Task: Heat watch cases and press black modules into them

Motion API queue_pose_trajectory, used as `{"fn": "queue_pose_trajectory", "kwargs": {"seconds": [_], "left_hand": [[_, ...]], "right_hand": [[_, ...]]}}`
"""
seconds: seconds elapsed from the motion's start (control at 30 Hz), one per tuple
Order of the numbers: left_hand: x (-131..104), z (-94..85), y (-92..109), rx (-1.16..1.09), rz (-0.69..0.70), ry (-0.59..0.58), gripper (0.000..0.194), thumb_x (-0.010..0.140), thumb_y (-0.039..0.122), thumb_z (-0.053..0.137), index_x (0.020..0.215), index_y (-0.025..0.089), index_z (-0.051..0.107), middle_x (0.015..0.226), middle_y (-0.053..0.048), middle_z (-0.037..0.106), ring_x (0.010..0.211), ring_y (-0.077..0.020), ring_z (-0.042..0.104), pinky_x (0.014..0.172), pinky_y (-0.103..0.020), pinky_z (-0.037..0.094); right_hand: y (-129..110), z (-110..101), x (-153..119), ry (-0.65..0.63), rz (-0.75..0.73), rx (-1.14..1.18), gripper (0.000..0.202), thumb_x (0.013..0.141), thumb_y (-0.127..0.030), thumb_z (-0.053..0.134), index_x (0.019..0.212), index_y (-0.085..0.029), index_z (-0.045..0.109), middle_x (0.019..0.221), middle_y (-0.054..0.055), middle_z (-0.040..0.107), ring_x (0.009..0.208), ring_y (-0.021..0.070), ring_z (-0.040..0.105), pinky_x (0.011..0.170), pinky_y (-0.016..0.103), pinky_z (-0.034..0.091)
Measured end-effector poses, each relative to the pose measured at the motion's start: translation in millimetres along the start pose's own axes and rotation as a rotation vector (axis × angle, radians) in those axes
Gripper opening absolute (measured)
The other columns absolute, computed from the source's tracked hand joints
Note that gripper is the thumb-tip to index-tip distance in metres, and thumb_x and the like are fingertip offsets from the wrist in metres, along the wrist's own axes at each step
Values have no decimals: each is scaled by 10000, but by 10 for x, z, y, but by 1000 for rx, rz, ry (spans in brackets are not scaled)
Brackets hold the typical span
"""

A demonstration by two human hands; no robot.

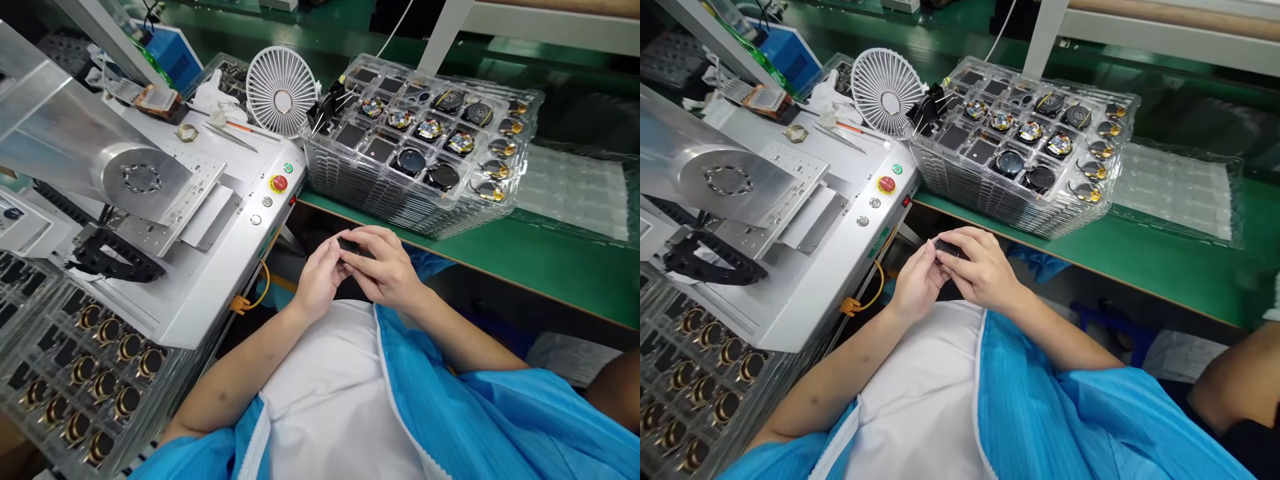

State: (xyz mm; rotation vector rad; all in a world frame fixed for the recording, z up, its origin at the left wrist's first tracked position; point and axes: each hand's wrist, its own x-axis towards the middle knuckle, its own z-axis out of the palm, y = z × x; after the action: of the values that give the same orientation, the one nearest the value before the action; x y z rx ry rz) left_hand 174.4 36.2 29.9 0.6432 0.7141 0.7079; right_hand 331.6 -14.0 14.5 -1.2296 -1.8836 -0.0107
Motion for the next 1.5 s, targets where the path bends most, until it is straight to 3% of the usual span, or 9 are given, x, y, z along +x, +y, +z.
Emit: {"fn": "queue_pose_trajectory", "kwargs": {"seconds": [0.13,0.27,0.37,0.53,0.7,0.83,1.0,1.13,1.5], "left_hand": [[-10,-30,19,50,36,-14,492,907,474,791,1320,222,703,1229,-94,785,1142,-248,767,925,-345,632],[-33,-74,-11,97,94,4,503,918,444,786,1356,226,666,1150,-93,807,1127,-244,783,1001,-392,632],[-51,-96,-41,125,108,21,520,919,465,781,1367,231,658,1149,-82,794,1117,-237,786,982,-383,650],[-65,-95,-65,157,79,44,570,896,506,794,1377,235,654,1268,-86,749,1100,-250,793,954,-392,671],[-57,-102,-102,173,72,46,607,902,544,773,1397,222,632,1269,-106,759,1112,-257,792,945,-385,671],[-61,-151,-111,244,79,21,593,939,553,720,1431,236,623,1348,-113,741,1143,-261,779,972,-395,661],[-59,-259,47,683,256,11,459,985,436,688,1407,254,698,1313,-76,782,1156,-242,760,1100,-365,590],[-34,-305,166,894,306,-81,399,976,387,709,1333,211,739,1216,-72,826,1049,-216,801,995,-310,637],[11,-312,53,648,248,-61,398,959,386,742,1294,179,687,1120,-76,853,944,-173,833,890,-261,688]], "right_hand": [[-14,-13,12,56,21,131,420,946,-169,706,1340,-314,683,1411,146,681,1254,363,661,971,584,598],[-23,1,4,220,324,221,318,914,-232,783,1213,-290,692,1117,105,697,984,286,700,792,466,625],[-19,44,1,125,550,411,183,923,-364,809,1039,-258,716,911,36,647,755,196,644,628,360,588],[-21,147,-2,83,686,618,283,931,-523,792,934,-241,772,908,45,658,747,181,658,578,322,586],[-37,203,-18,111,714,629,301,940,-517,779,863,-232,719,889,36,638,728,171,637,579,312,583],[0,155,2,46,674,600,181,948,-389,772,888,-231,706,895,31,636,732,167,640,591,301,573],[123,-46,77,-109,463,436,83,961,-264,722,914,-225,667,850,21,679,709,156,648,599,273,554],[157,-194,125,-270,375,347,45,988,-256,693,995,-221,666,765,-7,737,629,150,676,577,264,524],[82,-177,171,-202,552,567,70,932,-221,720,996,-194,719,803,18,813,669,161,755,628,254,598]]}}
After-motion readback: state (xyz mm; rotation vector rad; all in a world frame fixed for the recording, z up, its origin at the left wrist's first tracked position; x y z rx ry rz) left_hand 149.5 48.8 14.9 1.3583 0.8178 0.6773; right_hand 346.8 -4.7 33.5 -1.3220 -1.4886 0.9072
